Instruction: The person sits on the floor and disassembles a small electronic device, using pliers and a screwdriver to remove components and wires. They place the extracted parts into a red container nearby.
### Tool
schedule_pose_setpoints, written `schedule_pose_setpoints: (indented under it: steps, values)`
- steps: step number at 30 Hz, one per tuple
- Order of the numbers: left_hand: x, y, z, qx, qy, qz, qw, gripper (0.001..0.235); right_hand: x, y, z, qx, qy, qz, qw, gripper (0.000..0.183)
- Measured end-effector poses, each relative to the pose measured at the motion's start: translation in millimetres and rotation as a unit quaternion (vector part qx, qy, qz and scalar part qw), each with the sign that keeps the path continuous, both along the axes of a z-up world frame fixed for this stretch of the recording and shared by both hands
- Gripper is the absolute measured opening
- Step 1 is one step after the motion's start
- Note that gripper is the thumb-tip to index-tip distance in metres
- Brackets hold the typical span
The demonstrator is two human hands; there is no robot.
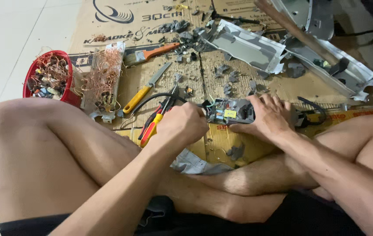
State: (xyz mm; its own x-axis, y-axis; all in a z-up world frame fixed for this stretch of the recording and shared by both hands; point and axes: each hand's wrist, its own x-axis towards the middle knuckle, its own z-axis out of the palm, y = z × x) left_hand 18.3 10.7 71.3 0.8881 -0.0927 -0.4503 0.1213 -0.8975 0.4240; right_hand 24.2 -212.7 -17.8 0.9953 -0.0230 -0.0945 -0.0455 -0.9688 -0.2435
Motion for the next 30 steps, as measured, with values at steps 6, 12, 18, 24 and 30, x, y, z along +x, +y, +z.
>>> schedule_pose_setpoints:
  steps: [6, 12, 18, 24, 30]
  values:
    - [18.9, 0.2, -19.6, 0.057, -0.025, -0.050, 0.997, 0.033, 2.6, -4.1, -11.9, 0.008, -0.018, 0.001, 1.000, 0.121]
    - [33.0, -13.3, -40.2, 0.082, -0.013, -0.068, 0.994, 0.036, 6.8, -8.9, -19.2, 0.002, -0.005, 0.005, 1.000, 0.091]
    - [49.8, -32.8, -35.8, 0.092, -0.059, -0.130, 0.986, 0.039, -2.1, 5.1, 7.0, 0.023, 0.027, 0.002, 0.999, 0.103]
    - [101.9, -24.2, -60.0, 0.127, 0.056, -0.241, 0.961, 0.025, 6.6, -0.4, -4.2, -0.028, 0.036, 0.018, 0.999, 0.100]
    - [43.3, 21.8, -26.4, -0.085, 0.139, -0.092, 0.982, 0.037, 3.2, -13.5, -20.0, -0.023, -0.018, 0.041, 0.999, 0.092]
